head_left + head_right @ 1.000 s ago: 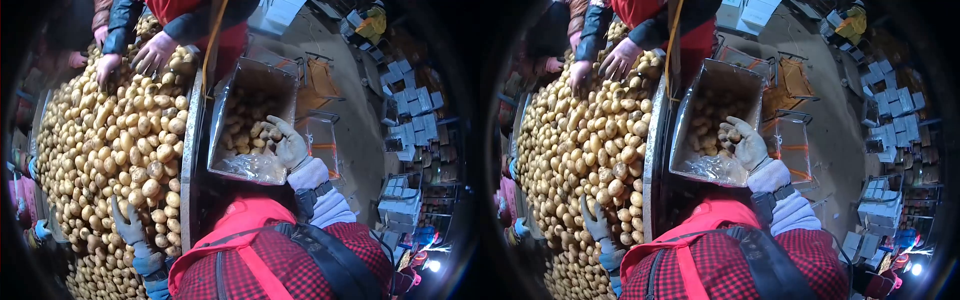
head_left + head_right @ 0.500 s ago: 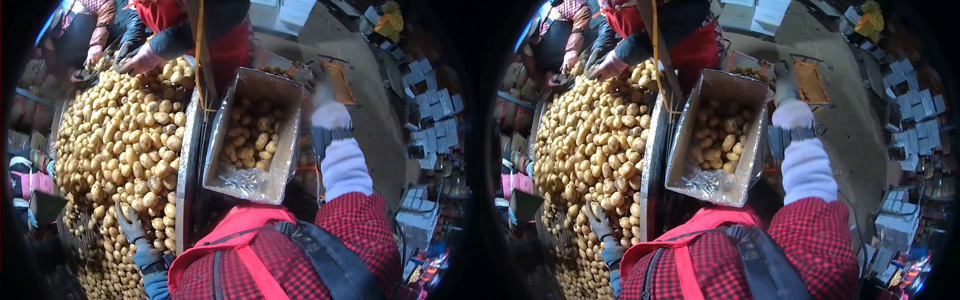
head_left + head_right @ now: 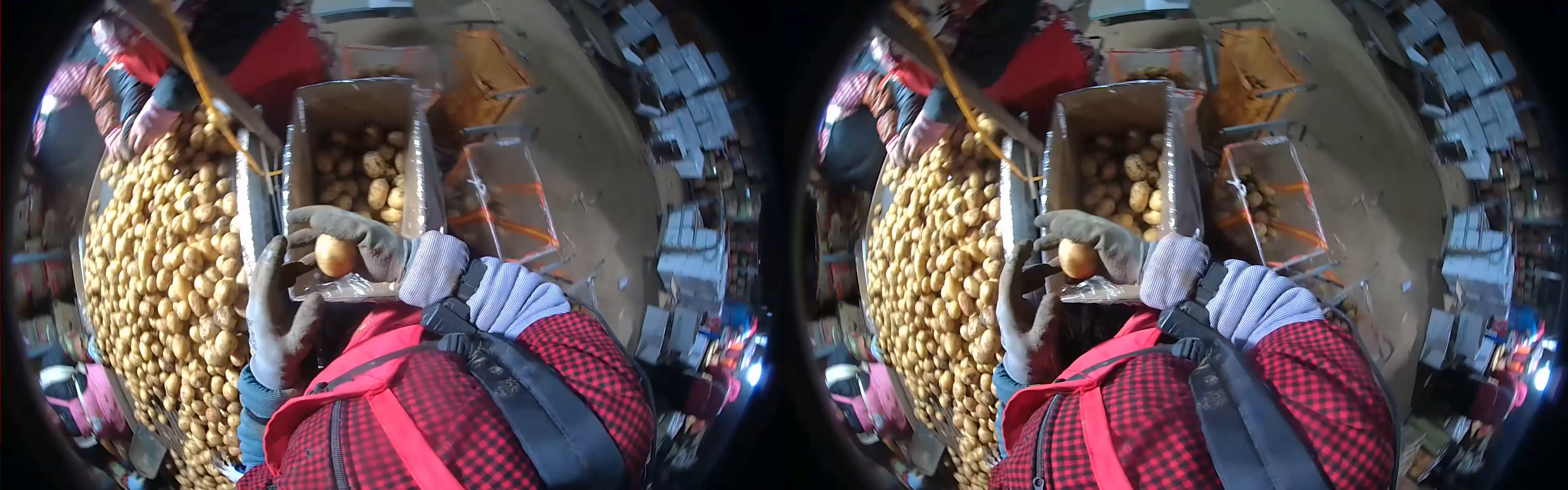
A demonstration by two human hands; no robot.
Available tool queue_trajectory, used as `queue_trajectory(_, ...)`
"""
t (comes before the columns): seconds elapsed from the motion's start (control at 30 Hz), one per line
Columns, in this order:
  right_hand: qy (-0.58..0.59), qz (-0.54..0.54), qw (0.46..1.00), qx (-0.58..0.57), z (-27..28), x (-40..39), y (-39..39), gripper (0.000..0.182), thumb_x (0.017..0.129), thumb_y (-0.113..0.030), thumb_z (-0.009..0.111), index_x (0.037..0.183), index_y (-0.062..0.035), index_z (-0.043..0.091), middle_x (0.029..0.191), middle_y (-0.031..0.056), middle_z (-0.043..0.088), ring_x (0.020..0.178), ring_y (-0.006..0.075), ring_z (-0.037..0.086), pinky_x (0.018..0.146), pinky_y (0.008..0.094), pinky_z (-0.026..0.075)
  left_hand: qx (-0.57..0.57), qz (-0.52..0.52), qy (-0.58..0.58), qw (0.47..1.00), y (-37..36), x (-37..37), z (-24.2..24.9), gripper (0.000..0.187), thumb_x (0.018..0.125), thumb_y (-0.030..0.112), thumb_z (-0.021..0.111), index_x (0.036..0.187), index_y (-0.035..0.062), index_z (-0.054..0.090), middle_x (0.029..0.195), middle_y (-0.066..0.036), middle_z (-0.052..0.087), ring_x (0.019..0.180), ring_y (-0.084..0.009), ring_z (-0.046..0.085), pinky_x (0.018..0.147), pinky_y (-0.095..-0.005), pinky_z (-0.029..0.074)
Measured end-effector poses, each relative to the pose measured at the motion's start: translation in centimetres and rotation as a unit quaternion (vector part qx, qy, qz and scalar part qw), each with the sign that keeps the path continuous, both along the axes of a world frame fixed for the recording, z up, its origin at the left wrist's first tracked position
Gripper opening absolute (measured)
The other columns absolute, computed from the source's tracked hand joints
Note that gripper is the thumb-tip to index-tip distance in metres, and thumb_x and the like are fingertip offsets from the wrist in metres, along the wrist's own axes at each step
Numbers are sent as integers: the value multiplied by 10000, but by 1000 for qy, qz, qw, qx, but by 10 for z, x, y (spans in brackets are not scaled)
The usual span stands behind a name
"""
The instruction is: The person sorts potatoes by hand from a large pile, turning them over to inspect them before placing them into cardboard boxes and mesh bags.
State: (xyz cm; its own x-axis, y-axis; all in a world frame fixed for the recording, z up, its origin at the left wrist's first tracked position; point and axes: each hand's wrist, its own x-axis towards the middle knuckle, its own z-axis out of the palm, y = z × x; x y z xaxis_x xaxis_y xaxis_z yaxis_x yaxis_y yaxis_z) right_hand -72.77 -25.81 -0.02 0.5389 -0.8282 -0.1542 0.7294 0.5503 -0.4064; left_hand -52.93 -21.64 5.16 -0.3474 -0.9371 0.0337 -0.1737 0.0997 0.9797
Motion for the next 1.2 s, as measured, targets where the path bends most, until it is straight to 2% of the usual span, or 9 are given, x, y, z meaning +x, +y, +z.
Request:
queue_trajectory(0.1, 97, -52, 987, 119, -6, -52, 28, 504, 988, -405, 666, 1347, -54, 616, 1154, 135, 705, 895, 229, 716, 765, 378, 608, 47, 84, -20, 995, 0, 3, -17, 612, 998, 18, 595, 1570, -40, 386, 1517, -180, 520, 1266, -247, 590, 1092, -384, 465)
queue_trajectory(0.2, 223, -265, 935, -80, -43, -97, 57, 330, 1086, -285, 524, 1262, -32, 643, 993, 86, 702, 771, 160, 691, 675, 297, 604, 21, 116, -44, 992, -6, 22, -55, 506, 1040, 16, 543, 1534, -45, 447, 1479, -184, 561, 1249, -221, 603, 1079, -357, 474)
queue_trajectory(0.27, 328, -254, 907, -67, -22, -142, 80, 317, 1072, -276, 531, 1228, -21, 635, 951, 85, 687, 747, 146, 679, 592, 262, 567, -7, 107, -77, 991, -8, 46, -94, 492, 1053, 25, 536, 1533, -44, 451, 1461, -175, 577, 1244, -217, 605, 1072, -347, 481)
queue_trajectory(0.33, 262, -283, 918, 96, -20, -170, 105, 272, 1043, -201, 536, 1236, -25, 612, 870, 71, 667, 719, 120, 667, 532, 237, 519, 64, 126, -49, 989, 0, 47, -105, 478, 1066, 62, 552, 1524, -44, 466, 1445, -169, 596, 1254, -219, 603, 1059, -337, 493)
queue_trajectory(0.4, 382, -277, 879, 67, -29, -177, 131, 568, 1065, -545, 476, 1174, -21, 667, 873, 77, 704, 689, 162, 692, 540, 262, 548, 23, 100, -125, 987, -3, 49, -110, 468, 1075, 107, 571, 1510, -45, 488, 1437, -165, 607, 1263, -212, 597, 1048, -329, 500)
queue_trajectory(0.53, 227, -214, 937, 157, -60, -167, 163, 603, 1047, -565, 510, 1286, -30, 653, 948, 99, 717, 758, 194, 709, 602, 313, 584, 10, 102, -129, 986, -11, 42, -107, 466, 1077, 136, 581, 1499, -46, 504, 1428, -175, 618, 1261, -225, 607, 1053, -335, 500)
queue_trajectory(0.7, 203, -260, 924, 196, -66, -172, 173, 480, 1044, -441, 527, 1478, -239, 558, 1351, 66, 682, 1119, 216, 713, 791, 326, 555, 2, 97, -168, 981, -15, 45, -116, 454, 1071, 130, 584, 1485, -47, 522, 1407, -184, 634, 1248, -244, 616, 1063, -353, 495)
queue_trajectory(0.8, 191, -282, 913, 224, -73, -175, 172, 467, 1059, -422, 504, 1481, -232, 558, 1342, 68, 687, 1125, 219, 709, 765, 313, 540, -47, 86, -206, 974, -17, 49, -119, 437, 1062, 113, 585, 1465, -50, 543, 1368, -196, 656, 1226, -266, 629, 1068, -377, 492)
queue_trajectory(1.2, 249, -275, 891, 262, -90, -182, 163, 552, 1012, -526, 565, 1344, -94, 649, 1034, 107, 746, 691, 160, 672, 541, 234, 484, -19, 94, -202, 975, -13, 46, -113, 438, 1064, 113, 586, 1469, -49, 537, 1373, -163, 645, 1207, -221, 629, 1039, -336, 500)
